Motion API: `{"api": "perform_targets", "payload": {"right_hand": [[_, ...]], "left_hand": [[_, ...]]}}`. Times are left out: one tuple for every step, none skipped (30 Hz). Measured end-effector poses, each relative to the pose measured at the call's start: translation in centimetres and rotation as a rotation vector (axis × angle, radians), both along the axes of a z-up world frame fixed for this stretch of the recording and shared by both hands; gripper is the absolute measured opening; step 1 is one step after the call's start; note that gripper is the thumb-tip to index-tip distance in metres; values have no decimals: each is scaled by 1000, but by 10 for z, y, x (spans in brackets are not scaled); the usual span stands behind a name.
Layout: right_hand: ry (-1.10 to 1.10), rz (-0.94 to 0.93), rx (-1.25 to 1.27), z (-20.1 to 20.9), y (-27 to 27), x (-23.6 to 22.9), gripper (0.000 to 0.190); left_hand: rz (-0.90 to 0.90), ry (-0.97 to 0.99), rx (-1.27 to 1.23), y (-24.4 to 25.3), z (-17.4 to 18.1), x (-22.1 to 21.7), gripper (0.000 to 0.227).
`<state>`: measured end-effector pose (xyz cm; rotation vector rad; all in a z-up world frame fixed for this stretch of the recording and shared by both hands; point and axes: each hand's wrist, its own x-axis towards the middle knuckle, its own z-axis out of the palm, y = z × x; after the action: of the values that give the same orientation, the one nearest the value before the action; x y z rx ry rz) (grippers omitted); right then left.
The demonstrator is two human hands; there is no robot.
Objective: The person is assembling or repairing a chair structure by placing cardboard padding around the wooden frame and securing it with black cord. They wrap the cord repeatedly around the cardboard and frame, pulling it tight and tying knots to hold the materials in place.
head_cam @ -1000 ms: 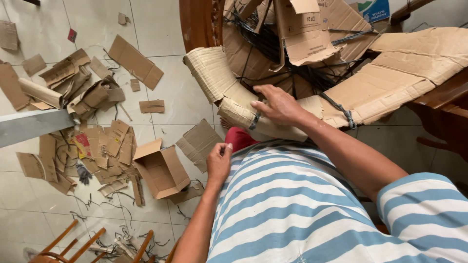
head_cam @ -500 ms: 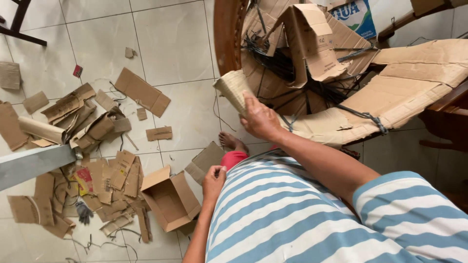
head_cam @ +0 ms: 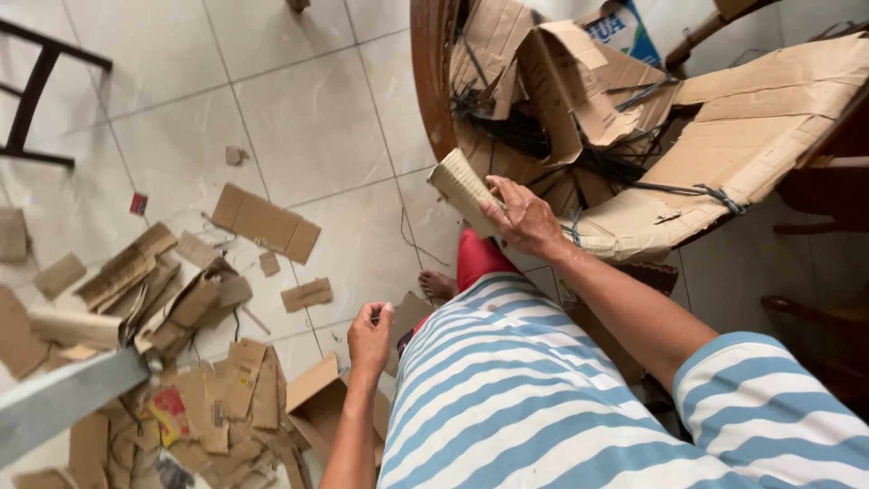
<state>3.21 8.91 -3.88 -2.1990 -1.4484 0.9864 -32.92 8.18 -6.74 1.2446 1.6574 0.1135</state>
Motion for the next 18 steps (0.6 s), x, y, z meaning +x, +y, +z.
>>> {"api": "perform_targets", "payload": {"right_hand": [[-12, -65, 24, -1, 0, 2, 59], [-16, -123, 43, -4, -1, 0, 54], [-17, -133, 41, -12, -2, 8, 54], [-159, -163, 197, -20, -2, 12, 48], [-303, -193, 352, -29, -2, 16, 44], [-300, -199, 351, -33, 2, 30, 44], [-351, -288, 320, -37, 7, 44, 44], [-400, -376, 290, -41, 11, 57, 44], [-395, -381, 289, -47, 20, 70, 44], [-420, -443, 99, -52, 27, 84, 50], [-440, -499, -92, -57, 33, 98, 58], [-443, -510, -88, -69, 36, 107, 58], [-403, -549, -120, -82, 39, 115, 55], [-362, -588, -156, -95, 40, 122, 52], [-365, -598, -155, -99, 49, 134, 52], [-378, -629, -172, -105, 51, 137, 47], [-392, -658, -189, -111, 53, 140, 42], [-398, -669, -187, -114, 53, 146, 42]], "left_hand": [[-5, -14, 3, 7, 3, 6, 23], [-4, -18, 1, 9, 7, 7, 22], [-14, -20, -1, 13, 9, 12, 22], [-17, -28, -24, 15, 13, 14, 22], [-19, -37, -48, 17, 17, 15, 22], [-25, -33, -48, 17, 19, 10, 22], [-9, -21, -80, 18, 20, 5, 22], [8, -7, -112, 19, 23, -1, 22], [3, -1, -111, 23, 30, -5, 22], [32, 38, -177, 27, 36, -9, 22], [60, 76, -243, 31, 43, -13, 23], [51, 72, -237, 31, 37, -24, 23], [70, 120, -235, 32, 30, -36, 25], [89, 168, -236, 32, 24, -48, 28], [79, 166, -234, 43, 26, -43, 28], [109, 177, -222, 48, 32, -44, 27], [138, 189, -209, 54, 39, -46, 27], [127, 182, -207, 63, 34, -48, 27]]}}
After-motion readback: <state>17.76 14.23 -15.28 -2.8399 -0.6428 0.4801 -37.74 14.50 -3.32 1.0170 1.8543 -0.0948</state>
